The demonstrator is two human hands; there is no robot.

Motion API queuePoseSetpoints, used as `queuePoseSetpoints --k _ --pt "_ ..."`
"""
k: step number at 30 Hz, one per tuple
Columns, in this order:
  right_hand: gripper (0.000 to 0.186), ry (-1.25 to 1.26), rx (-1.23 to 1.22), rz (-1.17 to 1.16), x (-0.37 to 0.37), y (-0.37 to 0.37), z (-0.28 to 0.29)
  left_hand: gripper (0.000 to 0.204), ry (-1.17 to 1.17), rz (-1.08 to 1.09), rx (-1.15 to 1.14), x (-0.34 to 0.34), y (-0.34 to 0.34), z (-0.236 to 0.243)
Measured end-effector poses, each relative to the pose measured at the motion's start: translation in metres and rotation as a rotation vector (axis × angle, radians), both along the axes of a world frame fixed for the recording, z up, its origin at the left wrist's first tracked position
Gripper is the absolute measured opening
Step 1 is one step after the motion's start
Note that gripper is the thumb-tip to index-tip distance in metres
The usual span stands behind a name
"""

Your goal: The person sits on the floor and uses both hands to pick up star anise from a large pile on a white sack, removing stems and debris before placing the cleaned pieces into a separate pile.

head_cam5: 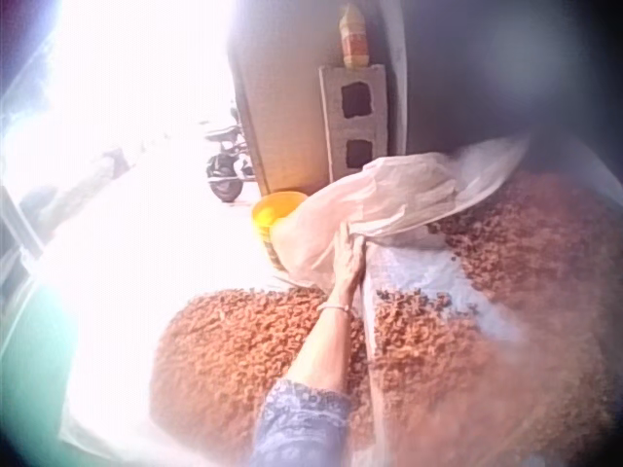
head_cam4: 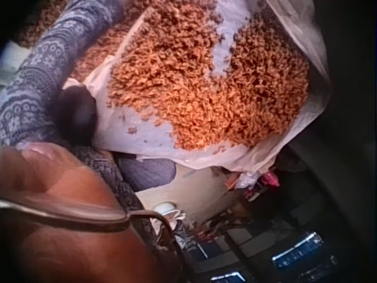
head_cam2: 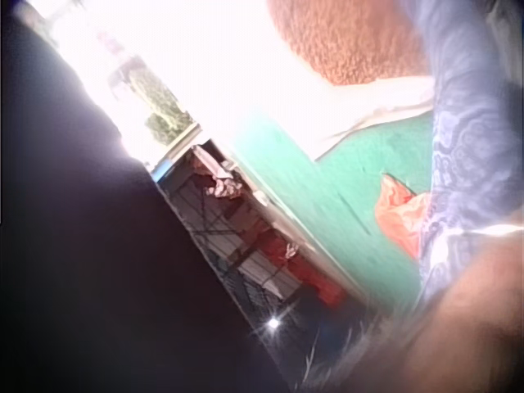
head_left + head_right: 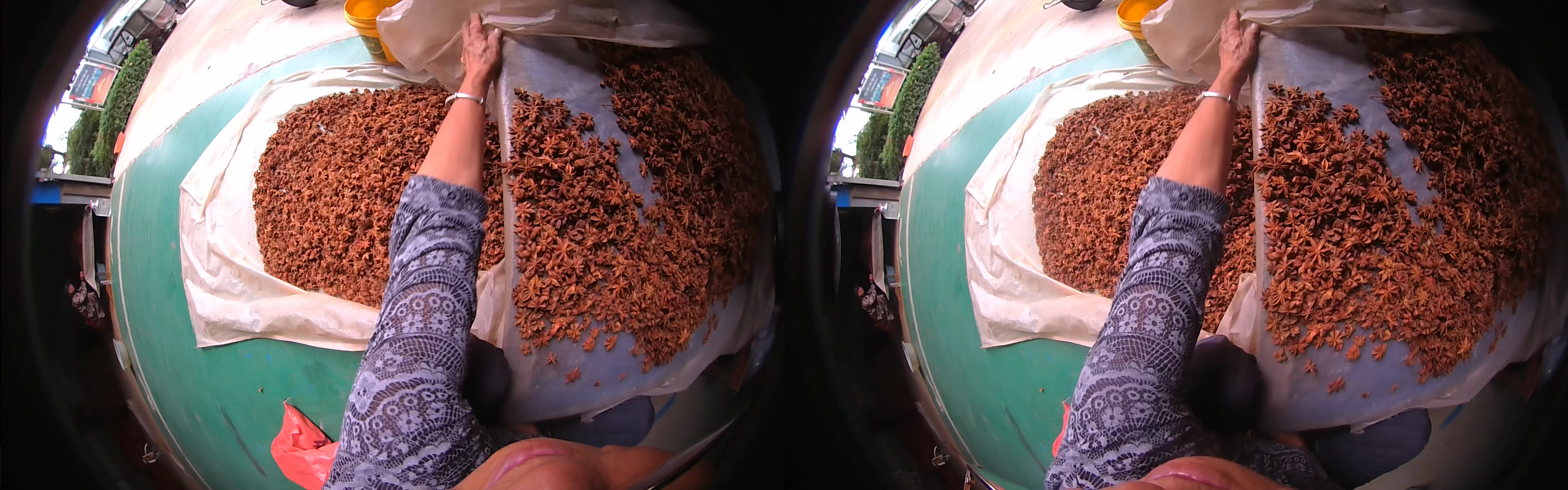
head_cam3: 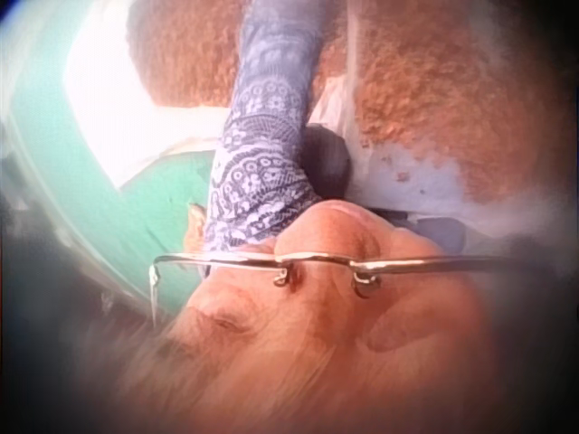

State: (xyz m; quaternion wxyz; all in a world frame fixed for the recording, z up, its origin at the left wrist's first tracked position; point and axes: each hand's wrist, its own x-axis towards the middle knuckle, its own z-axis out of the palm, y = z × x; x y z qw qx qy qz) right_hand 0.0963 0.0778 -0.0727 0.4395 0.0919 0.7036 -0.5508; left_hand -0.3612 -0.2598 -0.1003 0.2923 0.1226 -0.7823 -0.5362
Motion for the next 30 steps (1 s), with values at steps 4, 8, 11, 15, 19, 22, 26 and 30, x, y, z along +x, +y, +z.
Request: queuePoseSetpoints --k 4,8,11,15,19,22,26,30 --pt "0.029 -0.116 0.104 0.221 0.022 0.015 0.006 0.063 -0.004 -0.158 0.182 0.061 0.001 -0.011" --pt "0.03 -0.201 0.072 1.015 0.032 0.044 0.035 0.049 -0.03 -0.052 0.365 0.168 -0.021 0.003" --pt "0.02 0.074 -0.249 0.694 0.019 0.072 0.092 0.036 -0.053 -0.039 0.192 0.236 -0.001 0.023" --pt "0.015 0.695 0.19 -0.123 -0.012 0.08 0.135 0.024 -0.277 -0.496 0.096 0.342 0.065 0.095" --pt "0.045 1.357 0.794 0.202 -0.091 0.094 0.125 0.035 -0.341 -0.745 -0.39 0.431 0.121 0.156" --pt "0.045 1.299 0.885 0.355 -0.128 0.087 0.089 0.04 -0.35 -0.818 -0.617 0.463 0.171 0.161" --pt "0.044 1.329 1.109 0.649 -0.116 0.064 0.063 0.036 -0.321 -0.7 -0.862 0.453 0.205 0.118" --pt "0.046 1.422 0.8 0.671 -0.071 0.059 0.056 0.034 -0.343 -0.533 -0.897 0.441 0.212 0.098"
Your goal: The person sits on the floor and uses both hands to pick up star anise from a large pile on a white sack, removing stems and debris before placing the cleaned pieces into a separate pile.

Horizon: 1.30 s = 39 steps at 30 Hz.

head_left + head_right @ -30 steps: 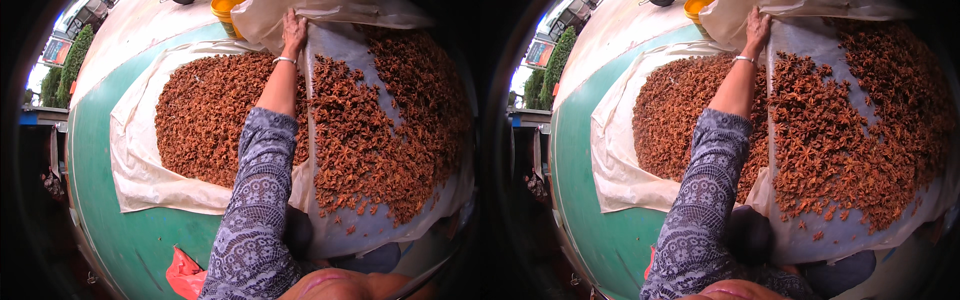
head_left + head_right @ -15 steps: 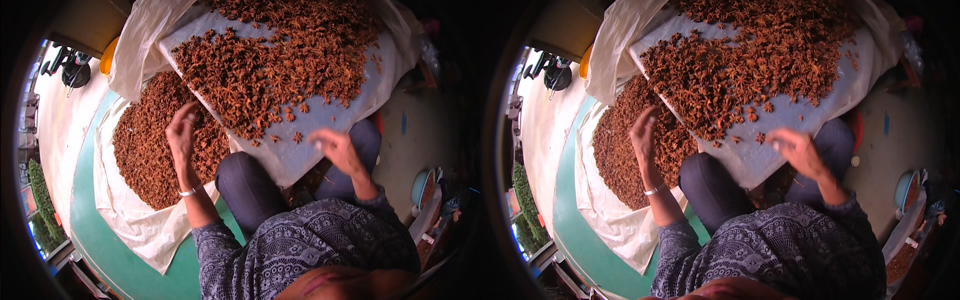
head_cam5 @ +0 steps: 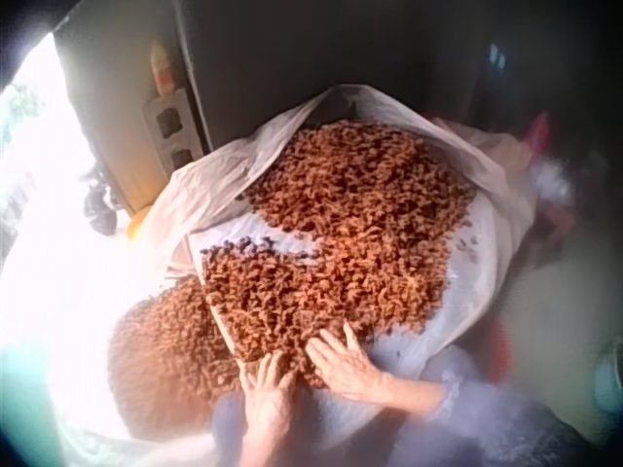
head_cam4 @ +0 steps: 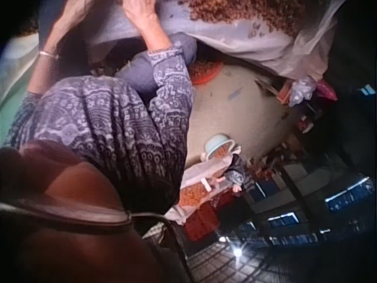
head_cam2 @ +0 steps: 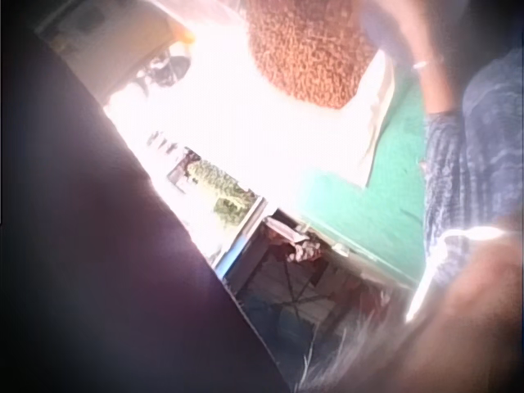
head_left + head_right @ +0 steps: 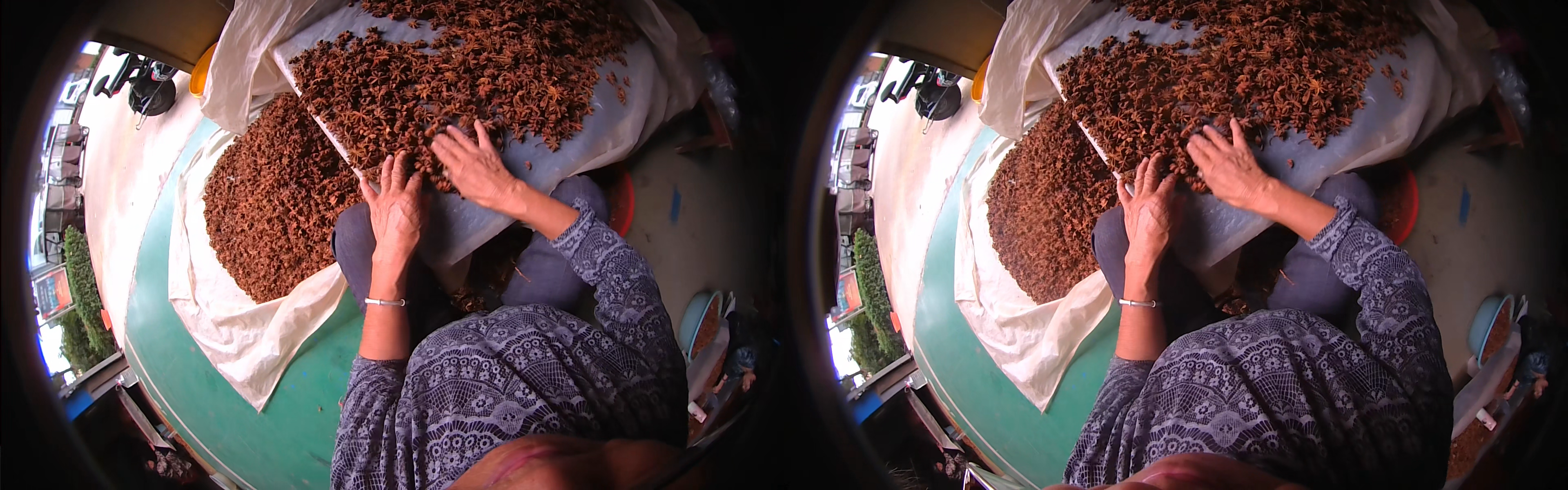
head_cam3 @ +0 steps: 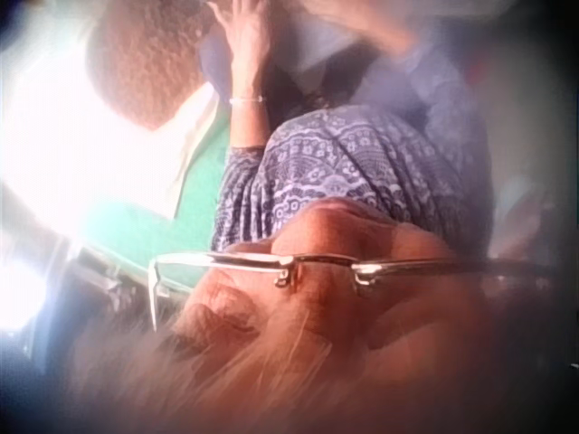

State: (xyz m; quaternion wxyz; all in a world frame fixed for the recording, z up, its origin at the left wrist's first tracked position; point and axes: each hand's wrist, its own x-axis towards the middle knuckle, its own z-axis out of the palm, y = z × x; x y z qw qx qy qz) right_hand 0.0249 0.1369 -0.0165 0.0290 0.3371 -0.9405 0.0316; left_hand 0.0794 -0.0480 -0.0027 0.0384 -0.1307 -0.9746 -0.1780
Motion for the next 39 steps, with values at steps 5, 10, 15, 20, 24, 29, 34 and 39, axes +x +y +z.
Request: queuePoseSetpoints --k 5,10,15,20,24,29,34,39 --pt "0.041 -0.322 -0.225 0.072 0.018 0.016 0.039 0.026 0.052 0.035 0.025 0.001 0.004 -0.002" --pt "0.014 -0.263 -0.272 -0.201 -0.031 0.049 0.048 0.01 0.222 0.108 0.081 -0.002 -0.004 0.002" --pt "0.023 -0.357 -0.789 -0.211 -0.047 0.039 0.022 0.012 0.182 0.104 0.04 -0.039 0.021 0.019" --pt "0.027 -0.269 -0.838 -0.201 -0.049 0.026 0.016 0.02 0.055 -0.022 -0.071 -0.054 0.032 0.021" --pt "0.031 -0.23 -0.811 -0.006 -0.046 0.019 0.011 0.025 0.011 0.008 -0.122 -0.049 0.033 -0.001" --pt "0.033 -0.188 -0.883 0.085 -0.04 0.007 0.017 0.014 0.1 0.074 0.034 -0.059 0.033 0.005" --pt "0.024 -0.175 -0.828 0.057 -0.041 0.013 0.02 0.02 -0.213 0.071 0.638 -0.077 0.027 0.024" --pt "0.01 -0.07 -0.921 -0.125 -0.044 0.017 0.019 0.018 -0.354 0.228 1.068 -0.075 0.037 0.04"
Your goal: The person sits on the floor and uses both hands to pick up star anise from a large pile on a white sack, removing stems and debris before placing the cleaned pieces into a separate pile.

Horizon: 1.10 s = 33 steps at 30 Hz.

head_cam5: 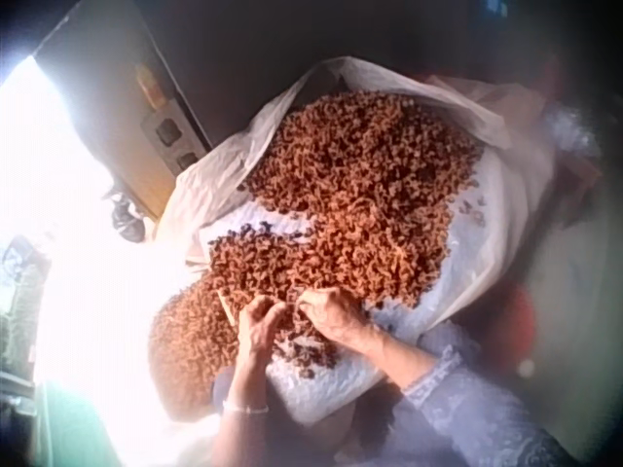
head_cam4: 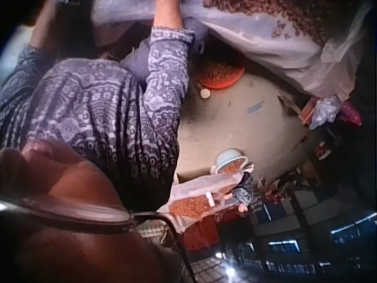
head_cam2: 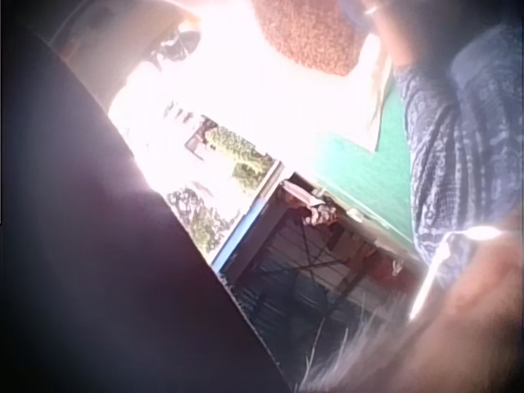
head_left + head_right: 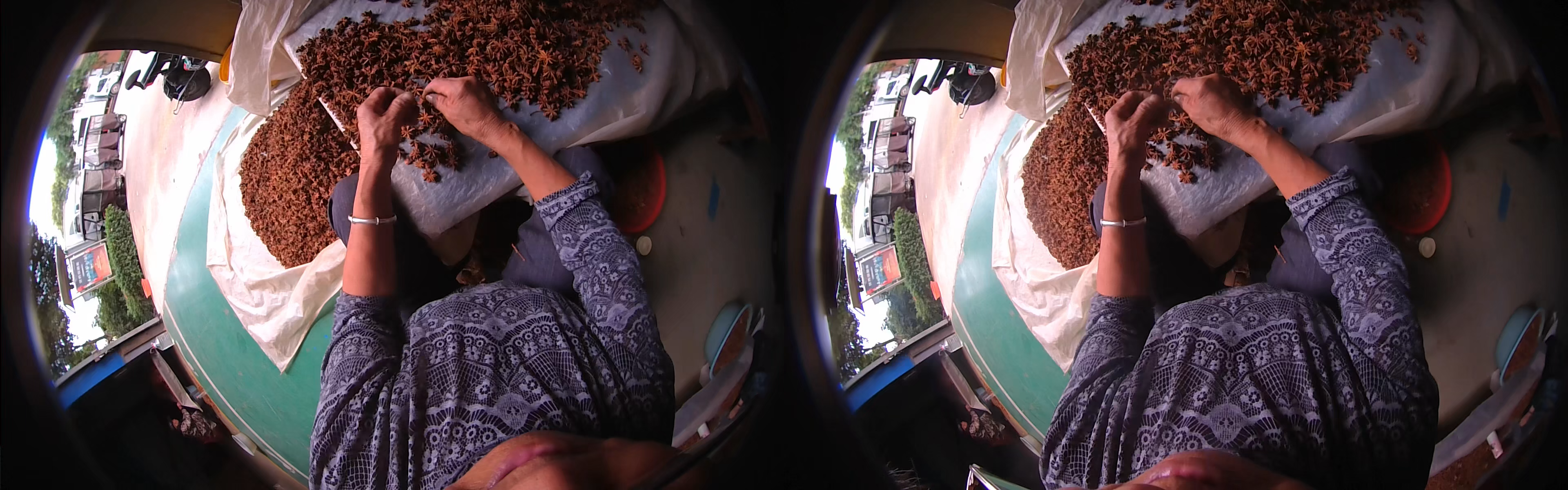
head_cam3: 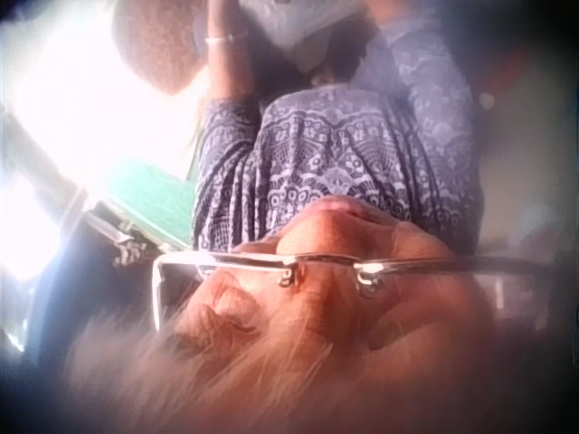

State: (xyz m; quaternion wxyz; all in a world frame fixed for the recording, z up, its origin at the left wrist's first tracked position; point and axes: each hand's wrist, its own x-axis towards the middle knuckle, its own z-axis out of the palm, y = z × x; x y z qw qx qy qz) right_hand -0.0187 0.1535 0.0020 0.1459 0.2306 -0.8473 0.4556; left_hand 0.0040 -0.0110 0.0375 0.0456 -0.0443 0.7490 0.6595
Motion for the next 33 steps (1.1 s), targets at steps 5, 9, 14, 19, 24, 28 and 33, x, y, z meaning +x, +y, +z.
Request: queuePoseSetpoints --k 5,9,14,19,24,28,33 --pt "0.015 -0.518 -0.432 0.168 -0.001 0.002 0.016 0.036 0.267 0.107 -0.309 0.008 -0.033 -0.018" --pt "0.012 -0.293 -0.363 0.178 -0.003 0.001 0.001 0.055 0.097 -0.178 -0.129 0.009 -0.004 0.016" --pt "0.017 -0.756 -0.874 0.377 0.004 -0.002 0.006 0.012 0.063 -0.189 -0.109 0.007 0.001 0.033" --pt "0.014 -0.933 -1.29 0.745 -0.001 0.02 0.029 0.009 0.034 0.077 0.523 0.015 -0.023 0.028" --pt "0.027 -1.199 -0.176 1.415 0.017 0.04 0.062 0.024 0.267 -0.234 -0.999 0.038 -0.033 -0.007" --pt "0.025 -1.158 -0.193 0.655 0.009 0.023 0.032 0.017 0.313 -0.182 -1.086 0.037 -0.015 -0.045" --pt "0.03 -0.174 0.162 0.294 0.02 -0.009 -0.011 0.02 0.383 -0.152 -1.215 0.039 -0.012 -0.048"
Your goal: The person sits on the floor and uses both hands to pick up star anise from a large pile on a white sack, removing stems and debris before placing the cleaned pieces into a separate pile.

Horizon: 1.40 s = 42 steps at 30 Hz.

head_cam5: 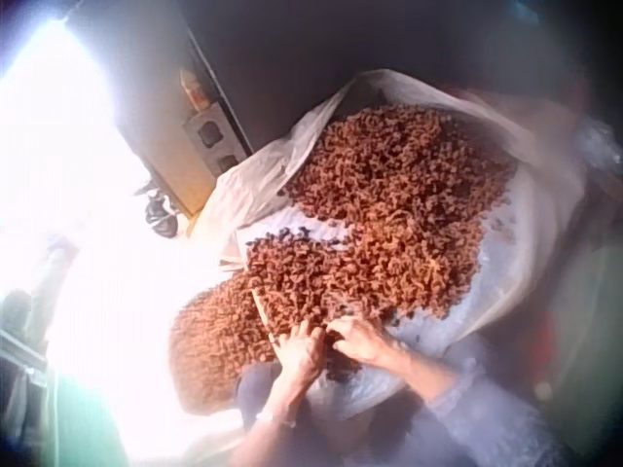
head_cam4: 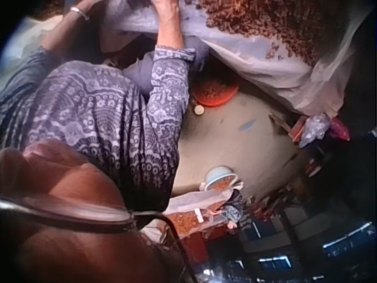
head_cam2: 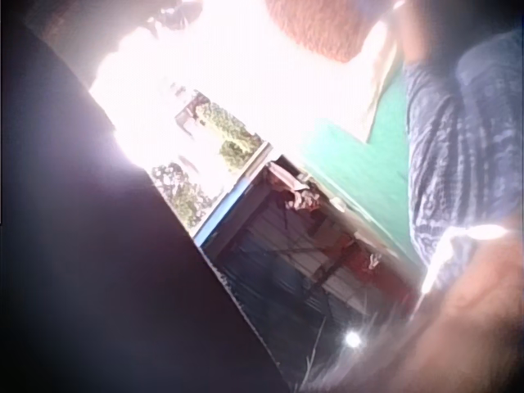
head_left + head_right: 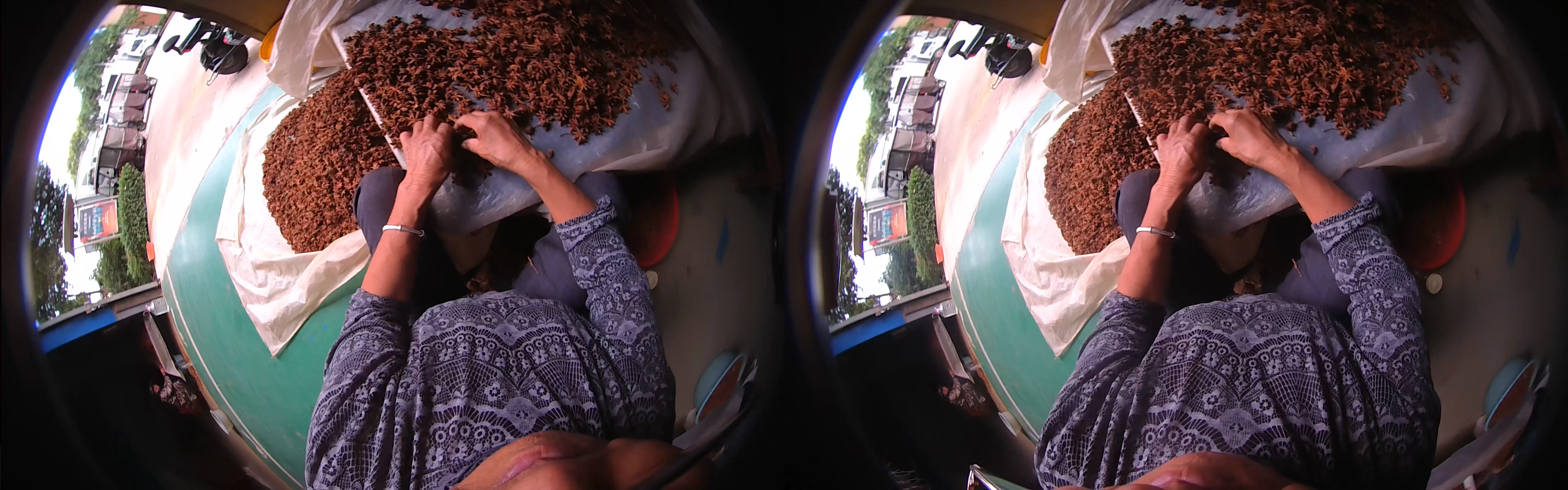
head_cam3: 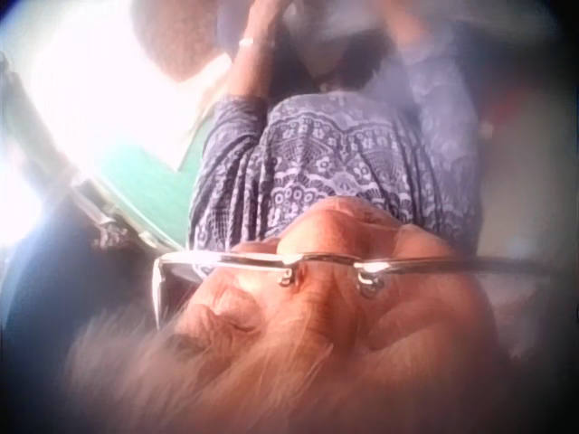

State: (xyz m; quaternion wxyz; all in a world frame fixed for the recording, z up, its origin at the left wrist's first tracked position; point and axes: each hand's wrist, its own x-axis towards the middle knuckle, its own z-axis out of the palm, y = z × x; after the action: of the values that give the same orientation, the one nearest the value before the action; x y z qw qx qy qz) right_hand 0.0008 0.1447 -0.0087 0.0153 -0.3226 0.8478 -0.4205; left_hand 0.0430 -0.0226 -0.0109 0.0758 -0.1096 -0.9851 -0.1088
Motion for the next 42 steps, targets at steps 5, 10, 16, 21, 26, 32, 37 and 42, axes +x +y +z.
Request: queuePoseSetpoints --k 5,10,16,21,26,32,37,42 --pt "0.033 0.036 0.163 -0.079 0.013 -0.011 0.001 0.017 0.082 0.133 -0.089 0.002 0.013 -0.012" --pt "0.022 0.123 -0.119 -0.156 -0.002 -0.004 -0.001 0.015 0.125 0.112 0.351 -0.01 0.023 0.01" --pt "0.008 -0.291 -0.35 -0.211 0.004 0.001 0.01 0.013 0.038 0.194 0.924 -0.011 0.034 0.009" --pt "0.008 -0.628 -0.59 -0.192 -0.004 0.026 -0.011 0.013 0.197 0.057 0.666 0.006 0.054 0.023" --pt "0.018 -0.781 -0.489 -0.184 0.0 0.034 0.003 0.016 0.057 -0.018 0.483 0.008 0.05 0.021" --pt "0.017 -0.911 -0.596 -0.174 0.004 0.039 0.021 0.021 0.126 -0.088 0.567 0.012 0.053 0.015" --pt "0.015 -0.996 -0.766 -0.04 0.009 0.039 0.03 0.022 -0.478 0.116 1.677 0.01 0.042 0.019" --pt "0.019 -0.535 -0.483 -0.083 0.01 0.048 0.031 0.025 -0.737 -0.042 2.083 0.006 0.045 0.027"
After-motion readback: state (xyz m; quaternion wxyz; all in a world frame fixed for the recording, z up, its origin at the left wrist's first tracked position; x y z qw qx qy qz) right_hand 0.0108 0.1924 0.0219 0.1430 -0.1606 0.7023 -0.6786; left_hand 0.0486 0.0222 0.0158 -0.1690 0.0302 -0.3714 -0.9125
